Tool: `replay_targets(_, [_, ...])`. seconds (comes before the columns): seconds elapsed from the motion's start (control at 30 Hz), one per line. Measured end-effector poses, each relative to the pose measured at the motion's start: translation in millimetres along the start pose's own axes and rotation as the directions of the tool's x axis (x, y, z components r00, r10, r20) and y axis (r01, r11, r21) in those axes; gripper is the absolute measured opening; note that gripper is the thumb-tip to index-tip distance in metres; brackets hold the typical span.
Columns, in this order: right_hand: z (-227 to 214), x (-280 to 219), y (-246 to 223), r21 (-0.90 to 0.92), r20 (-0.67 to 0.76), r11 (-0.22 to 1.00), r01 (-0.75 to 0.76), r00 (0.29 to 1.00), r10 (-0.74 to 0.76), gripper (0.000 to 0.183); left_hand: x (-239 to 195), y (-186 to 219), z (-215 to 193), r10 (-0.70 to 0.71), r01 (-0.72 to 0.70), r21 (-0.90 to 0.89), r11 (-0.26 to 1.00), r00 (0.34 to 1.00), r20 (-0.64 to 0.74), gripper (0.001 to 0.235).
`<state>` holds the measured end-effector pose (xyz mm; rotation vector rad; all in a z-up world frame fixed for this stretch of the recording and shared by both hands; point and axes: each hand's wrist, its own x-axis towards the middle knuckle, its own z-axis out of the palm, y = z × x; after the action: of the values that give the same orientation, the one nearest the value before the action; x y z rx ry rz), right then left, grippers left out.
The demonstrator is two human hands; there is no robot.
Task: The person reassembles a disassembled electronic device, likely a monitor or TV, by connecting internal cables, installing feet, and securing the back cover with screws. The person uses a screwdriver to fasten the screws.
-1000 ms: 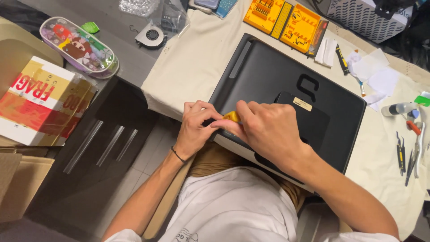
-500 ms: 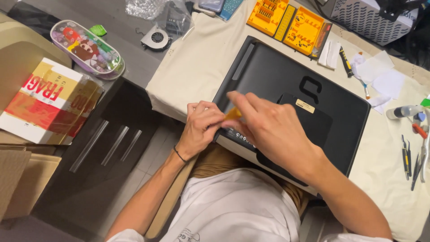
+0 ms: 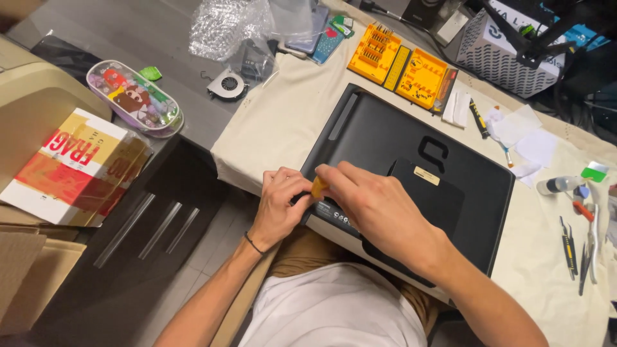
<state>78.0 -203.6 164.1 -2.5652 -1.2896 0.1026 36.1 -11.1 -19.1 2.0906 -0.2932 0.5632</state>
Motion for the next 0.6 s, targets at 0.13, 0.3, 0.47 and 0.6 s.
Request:
replay_targets(0.13, [3.6,0.9,-8.0,0.000,-0.011,0.999,0.053,0.999,-0.053,0.014,-6.3,-9.6,0.0,0.003,-0.003,-0.012,1.000,1.000,-0.026,0.010])
replay_targets(0.3, [11.2,8.3,-7.6,0.085,0.004,0.995,0.051,0.999,-0.051,0.016,-3.8,-4.5,-9.0,-0.026,0.024,-0.071,0.997,0.999,-0.029,0.010])
replay_targets(0.47, [22.7,1.1,3.1,0.118,0.059,0.993,-0.011,0.998,0.004,0.011,-11.9,-8.0,-21.4,-0.100,0.105,-0.083,0.991,0.992,0.072,0.042])
replay_targets(0.6, [32.2,8.1,16.5,0.023,-0.006,0.999,-0.036,0.999,0.036,0.018,-13.0,-7.1,-27.0,-0.148,0.158,-0.072,0.985,0.981,0.128,0.046])
